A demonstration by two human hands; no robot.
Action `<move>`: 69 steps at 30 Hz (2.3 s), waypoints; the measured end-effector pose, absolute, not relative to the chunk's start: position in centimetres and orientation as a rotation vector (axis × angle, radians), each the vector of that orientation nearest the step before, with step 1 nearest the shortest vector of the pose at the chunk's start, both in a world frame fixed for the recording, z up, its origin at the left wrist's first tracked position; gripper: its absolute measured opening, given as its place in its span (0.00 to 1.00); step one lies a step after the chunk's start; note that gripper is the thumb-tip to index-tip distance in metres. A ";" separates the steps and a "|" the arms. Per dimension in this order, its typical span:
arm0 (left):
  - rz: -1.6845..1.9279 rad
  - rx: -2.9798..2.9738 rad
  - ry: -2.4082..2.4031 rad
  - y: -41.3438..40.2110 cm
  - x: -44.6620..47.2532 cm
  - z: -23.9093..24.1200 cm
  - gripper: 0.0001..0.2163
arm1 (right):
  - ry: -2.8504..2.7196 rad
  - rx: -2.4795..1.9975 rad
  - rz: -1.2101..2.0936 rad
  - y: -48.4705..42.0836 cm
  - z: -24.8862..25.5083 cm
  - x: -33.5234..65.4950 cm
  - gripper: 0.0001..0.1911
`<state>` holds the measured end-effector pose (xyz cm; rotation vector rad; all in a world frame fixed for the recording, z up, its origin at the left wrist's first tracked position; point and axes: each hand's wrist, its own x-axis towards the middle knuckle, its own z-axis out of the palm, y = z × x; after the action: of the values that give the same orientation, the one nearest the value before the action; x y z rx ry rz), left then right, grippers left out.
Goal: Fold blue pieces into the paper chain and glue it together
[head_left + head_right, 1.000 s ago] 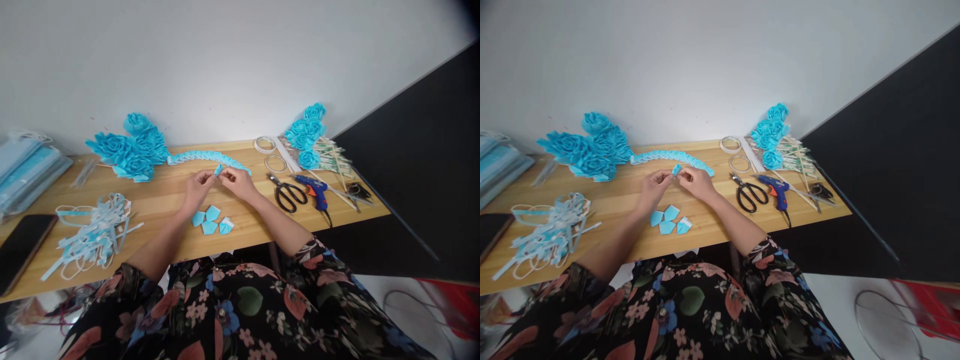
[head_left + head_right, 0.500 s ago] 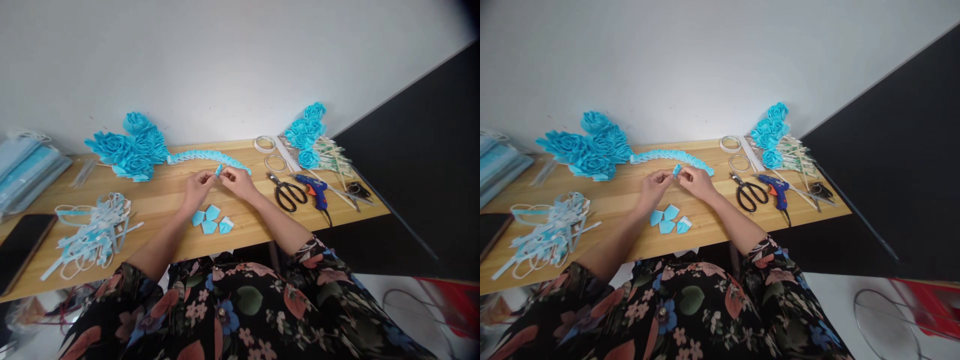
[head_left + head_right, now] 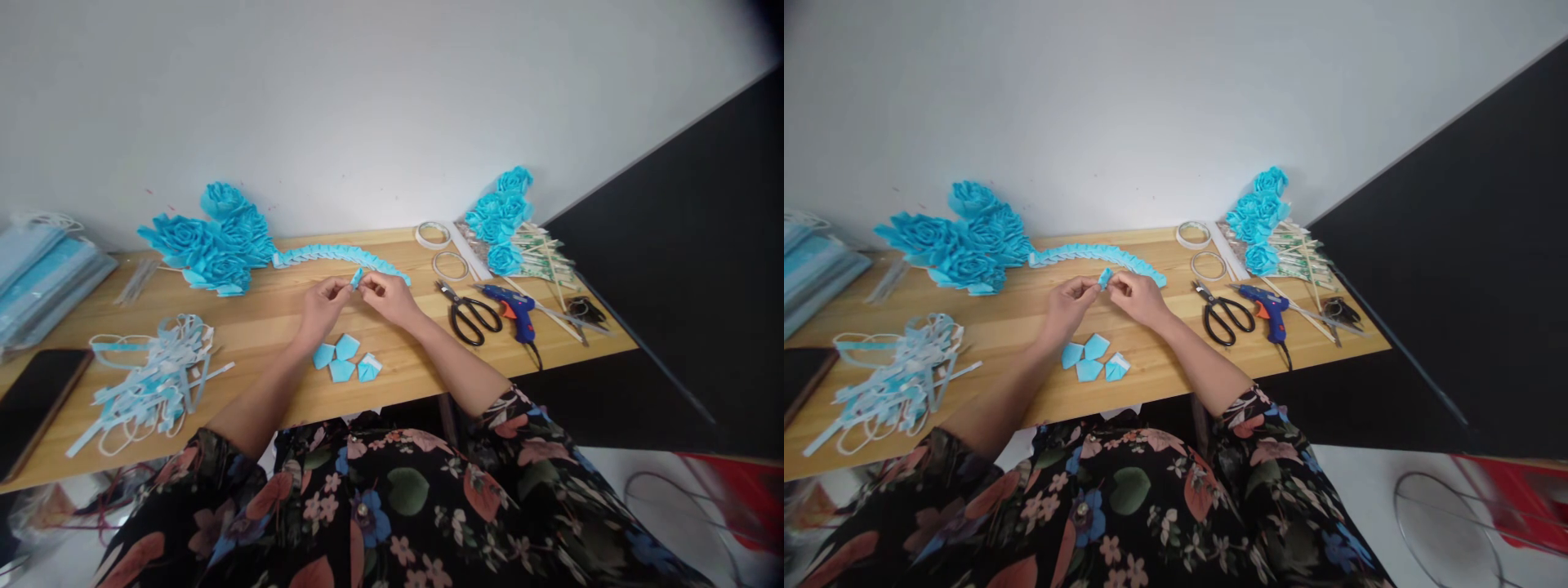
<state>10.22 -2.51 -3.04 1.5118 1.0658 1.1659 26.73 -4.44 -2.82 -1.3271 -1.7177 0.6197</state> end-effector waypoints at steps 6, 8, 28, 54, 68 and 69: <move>1.169 1.367 1.072 -2.2 10.1 -2.8 0.08 | -1.750 -1.285 0.663 -4.5 -3.0 26.9 0.11; 1.173 1.304 1.091 -2.1 10.0 -2.8 0.08 | -1.776 -1.244 0.711 -4.5 -2.9 27.0 0.13; 1.148 1.277 1.054 -2.3 9.8 -2.1 0.12 | -1.501 -1.214 0.915 -4.3 -2.2 27.4 0.15; 1.220 1.799 1.170 -3.3 10.1 -2.6 0.08 | -1.524 -1.263 0.911 -4.3 -2.2 27.2 0.16; 1.162 1.840 1.245 -3.3 10.0 -2.2 0.09 | -1.569 -1.286 0.843 -4.5 -2.2 27.0 0.15; 1.160 1.852 1.253 -3.3 10.0 -2.2 0.09 | -1.572 -1.290 0.834 -4.5 -2.2 26.9 0.15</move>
<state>9.97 -3.34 -2.19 1.8519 1.2526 1.1603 26.94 -4.49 -2.16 -1.2901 -1.5716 0.8337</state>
